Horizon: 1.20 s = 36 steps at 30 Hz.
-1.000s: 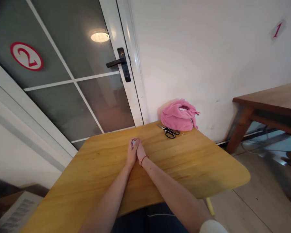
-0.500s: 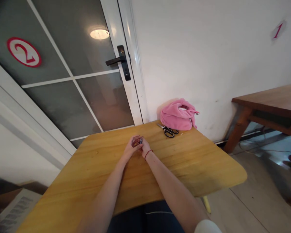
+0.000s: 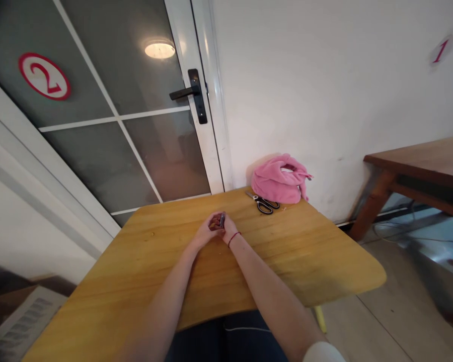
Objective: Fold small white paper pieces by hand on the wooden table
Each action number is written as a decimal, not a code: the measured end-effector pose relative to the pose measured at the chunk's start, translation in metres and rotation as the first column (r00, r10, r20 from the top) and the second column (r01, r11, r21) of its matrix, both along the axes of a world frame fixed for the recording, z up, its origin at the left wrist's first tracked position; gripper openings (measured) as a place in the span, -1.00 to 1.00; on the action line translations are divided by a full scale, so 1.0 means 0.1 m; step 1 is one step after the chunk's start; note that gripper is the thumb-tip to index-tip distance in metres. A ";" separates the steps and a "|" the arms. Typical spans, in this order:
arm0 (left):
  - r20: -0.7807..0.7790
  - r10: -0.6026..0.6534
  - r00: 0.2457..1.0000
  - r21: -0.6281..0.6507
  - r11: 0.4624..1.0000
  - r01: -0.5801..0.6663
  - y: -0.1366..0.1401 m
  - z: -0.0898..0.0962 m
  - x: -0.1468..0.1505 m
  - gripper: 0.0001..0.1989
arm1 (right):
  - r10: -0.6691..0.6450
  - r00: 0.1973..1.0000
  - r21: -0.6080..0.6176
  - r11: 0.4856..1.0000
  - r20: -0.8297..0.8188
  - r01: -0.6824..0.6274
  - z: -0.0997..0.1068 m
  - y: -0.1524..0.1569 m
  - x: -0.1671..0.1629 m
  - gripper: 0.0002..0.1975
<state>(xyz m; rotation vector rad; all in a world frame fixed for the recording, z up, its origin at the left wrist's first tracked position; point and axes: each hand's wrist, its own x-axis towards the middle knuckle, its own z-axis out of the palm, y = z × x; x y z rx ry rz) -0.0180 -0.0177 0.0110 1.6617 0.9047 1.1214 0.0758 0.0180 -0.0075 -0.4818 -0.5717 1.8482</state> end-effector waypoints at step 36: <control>-0.151 0.368 0.918 0.402 0.871 -0.283 -0.09 -0.02 0.16 -0.68 | -0.055 0.995 -0.269 0.963 -0.085 0.030 0.15 -0.12 -0.03 -0.70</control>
